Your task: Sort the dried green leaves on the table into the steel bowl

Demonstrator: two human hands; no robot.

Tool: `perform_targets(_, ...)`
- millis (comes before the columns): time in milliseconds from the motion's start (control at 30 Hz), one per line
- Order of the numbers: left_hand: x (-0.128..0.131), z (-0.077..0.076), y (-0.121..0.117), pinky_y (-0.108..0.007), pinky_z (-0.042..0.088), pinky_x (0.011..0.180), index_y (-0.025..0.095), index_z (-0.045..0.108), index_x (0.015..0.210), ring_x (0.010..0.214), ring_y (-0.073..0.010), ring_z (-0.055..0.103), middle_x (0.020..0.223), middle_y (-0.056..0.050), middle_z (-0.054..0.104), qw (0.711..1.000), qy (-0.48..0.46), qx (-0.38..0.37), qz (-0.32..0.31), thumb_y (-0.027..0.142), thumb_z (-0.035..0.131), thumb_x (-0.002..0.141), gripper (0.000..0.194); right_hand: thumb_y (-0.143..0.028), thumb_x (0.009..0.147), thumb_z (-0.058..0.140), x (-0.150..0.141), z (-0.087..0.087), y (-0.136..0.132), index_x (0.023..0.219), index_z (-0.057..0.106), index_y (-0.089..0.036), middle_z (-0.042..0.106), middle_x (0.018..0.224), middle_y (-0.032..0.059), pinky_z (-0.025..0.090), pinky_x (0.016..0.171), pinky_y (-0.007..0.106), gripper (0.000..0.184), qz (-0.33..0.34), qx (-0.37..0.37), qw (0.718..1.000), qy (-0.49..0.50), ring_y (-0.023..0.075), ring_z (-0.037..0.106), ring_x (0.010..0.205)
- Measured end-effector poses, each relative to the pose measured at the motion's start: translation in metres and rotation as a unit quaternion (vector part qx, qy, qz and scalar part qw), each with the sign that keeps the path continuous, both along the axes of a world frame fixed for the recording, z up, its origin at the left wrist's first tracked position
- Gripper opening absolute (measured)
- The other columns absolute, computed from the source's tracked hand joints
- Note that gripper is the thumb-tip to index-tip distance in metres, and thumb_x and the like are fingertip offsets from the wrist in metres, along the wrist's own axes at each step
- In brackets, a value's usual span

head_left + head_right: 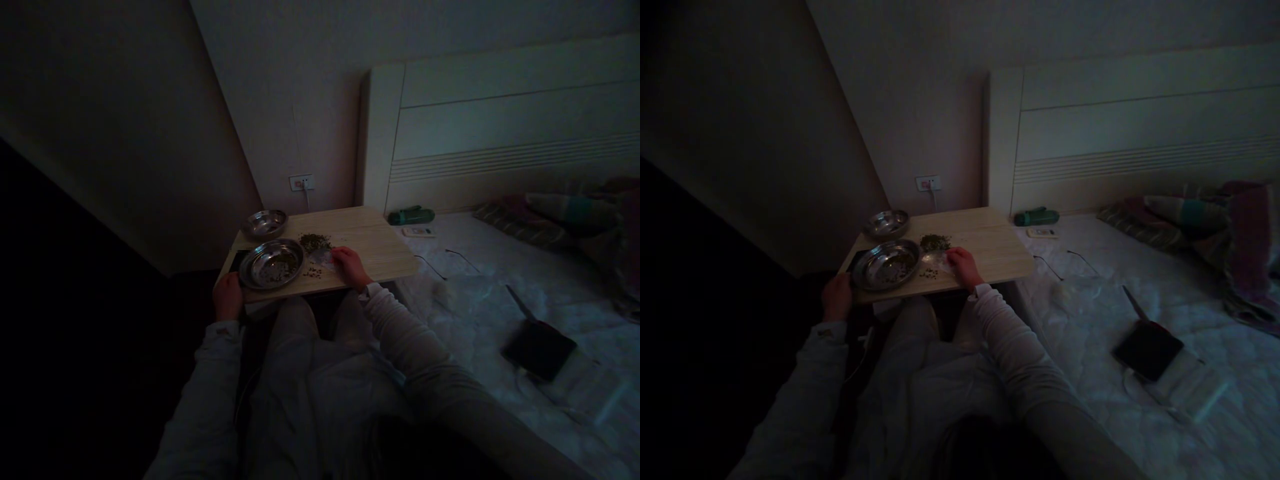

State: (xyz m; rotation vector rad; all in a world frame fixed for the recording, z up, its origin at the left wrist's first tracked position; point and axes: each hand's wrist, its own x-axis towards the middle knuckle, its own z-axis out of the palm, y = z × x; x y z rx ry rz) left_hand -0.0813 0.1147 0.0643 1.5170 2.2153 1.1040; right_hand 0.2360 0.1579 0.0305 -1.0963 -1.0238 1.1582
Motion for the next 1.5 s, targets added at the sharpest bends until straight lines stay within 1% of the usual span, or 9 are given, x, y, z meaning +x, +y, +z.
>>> perform_targets(100, -0.008, 0.004, 0.008, -0.049, 0.05, 0.122, 0.015, 0.077, 0.139, 0.142, -0.0359, 0.067, 0.141, -0.02, 0.079, 0.997, 0.073, -0.034, 0.003, 0.02, 0.045, 0.095, 0.055, -0.039, 0.069, 0.07, 0.0, 0.0, 0.0, 0.072, 0.063, -0.026, 0.063, 0.064, -0.0031, 0.047, 0.076, 0.033, 0.015, -0.004, -0.005, 1.0, -0.003, 0.0183, 0.056, 0.072)
perform_targets(200, -0.01, 0.005, 0.012, -0.048, 0.048, 0.123, 0.014, 0.073, 0.149, 0.147, -0.0379, 0.063, 0.152, -0.024, 0.072, 0.985, 0.145, -0.09, -0.036, 0.025, 0.05, 0.097, 0.058, -0.039, 0.069, 0.069, 0.0, -0.001, 0.001, 0.071, 0.062, -0.025, 0.062, 0.064, -0.0032, 0.047, 0.076, 0.033, 0.015, -0.006, -0.002, 1.0, -0.001, 0.0182, 0.057, 0.072)
perform_targets(333, -0.01, 0.001, 0.007, -0.055, 0.05, 0.117, 0.02, 0.075, 0.147, 0.146, -0.044, 0.063, 0.157, -0.024, 0.068, 0.961, 0.225, -0.149, -0.055, 0.034, 0.054, 0.098, 0.055, -0.042, 0.068, 0.071, 0.001, -0.002, 0.001, 0.072, 0.062, -0.025, 0.059, 0.063, -0.0044, 0.046, 0.075, 0.034, 0.02, 0.003, 0.007, 1.0, -0.007, 0.0176, 0.055, 0.071)
perform_targets(467, -0.011, -0.001, -0.01, -0.056, 0.053, 0.112, 0.015, 0.074, 0.148, 0.138, -0.0465, 0.066, 0.149, -0.03, 0.071, 0.954, 0.259, -0.147, -0.024, 0.044, 0.053, 0.102, 0.059, -0.044, 0.067, 0.07, 0.002, -0.001, 0.0, 0.071, 0.062, -0.026, 0.059, 0.063, -0.0045, 0.045, 0.075, 0.034, 0.02, 0.002, 0.008, 1.0, -0.007, 0.0173, 0.054, 0.07)
perform_targets(667, -0.015, 0.005, -0.03, -0.057, 0.055, 0.106, 0.01, 0.071, 0.141, 0.134, -0.0484, 0.066, 0.144, -0.033, 0.07, 0.949, 0.242, -0.199, 0.029, 0.049, 0.051, 0.099, 0.061, -0.042, 0.067, 0.07, 0.001, -0.001, 0.0, 0.071, 0.061, -0.026, 0.058, 0.064, -0.0041, 0.044, 0.075, 0.034, 0.018, 0.001, 0.003, 1.0, -0.013, 0.0176, 0.054, 0.069)
perform_targets(967, -0.004, 0.021, -0.003, -0.062, 0.05, 0.112, -0.001, 0.06, 0.148, 0.141, -0.0523, 0.063, 0.151, -0.042, 0.062, 0.954, 0.201, -0.215, 0.048, 0.057, 0.054, 0.096, 0.078, -0.035, 0.064, 0.069, 0.0, 0.004, -0.002, 0.069, 0.064, -0.025, 0.06, 0.061, -0.0051, 0.044, 0.074, 0.032, 0.012, -0.014, -0.017, 1.0, 0.003, 0.0163, 0.053, 0.069)
perform_targets(1233, -0.005, 0.011, 0.008, -0.066, 0.045, 0.116, 0.004, 0.062, 0.15, 0.149, -0.0514, 0.055, 0.158, -0.04, 0.058, 0.953, 0.208, -0.212, 0.059, 0.056, 0.044, 0.098, 0.076, -0.037, 0.066, 0.068, 0.0, 0.0, 0.0, 0.069, 0.063, -0.025, 0.058, 0.062, -0.0047, 0.043, 0.073, 0.032, 0.013, -0.014, -0.007, 1.0, -0.013, 0.0169, 0.052, 0.071)
perform_targets(1367, -0.009, 0.008, 0.013, -0.069, 0.045, 0.115, 0.008, 0.062, 0.151, 0.149, -0.0529, 0.053, 0.157, -0.038, 0.06, 0.959, 0.191, -0.199, 0.067, 0.059, 0.048, 0.095, 0.077, -0.039, 0.068, 0.068, 0.002, -0.002, 0.0, 0.071, 0.061, -0.026, 0.056, 0.064, -0.0041, 0.043, 0.075, 0.034, 0.015, -0.004, 0.003, 1.0, -0.025, 0.0177, 0.053, 0.071)
perform_targets(1500, -0.01, 0.009, 0.016, -0.067, 0.045, 0.117, 0.004, 0.062, 0.151, 0.151, -0.0528, 0.053, 0.158, -0.039, 0.059, 0.958, 0.182, -0.205, 0.081, 0.061, 0.052, 0.093, 0.082, -0.039, 0.067, 0.067, 0.003, -0.002, 0.0, 0.072, 0.062, -0.026, 0.058, 0.065, -0.0041, 0.044, 0.076, 0.033, 0.016, -0.002, 0.004, 1.0, -0.026, 0.0176, 0.053, 0.071)
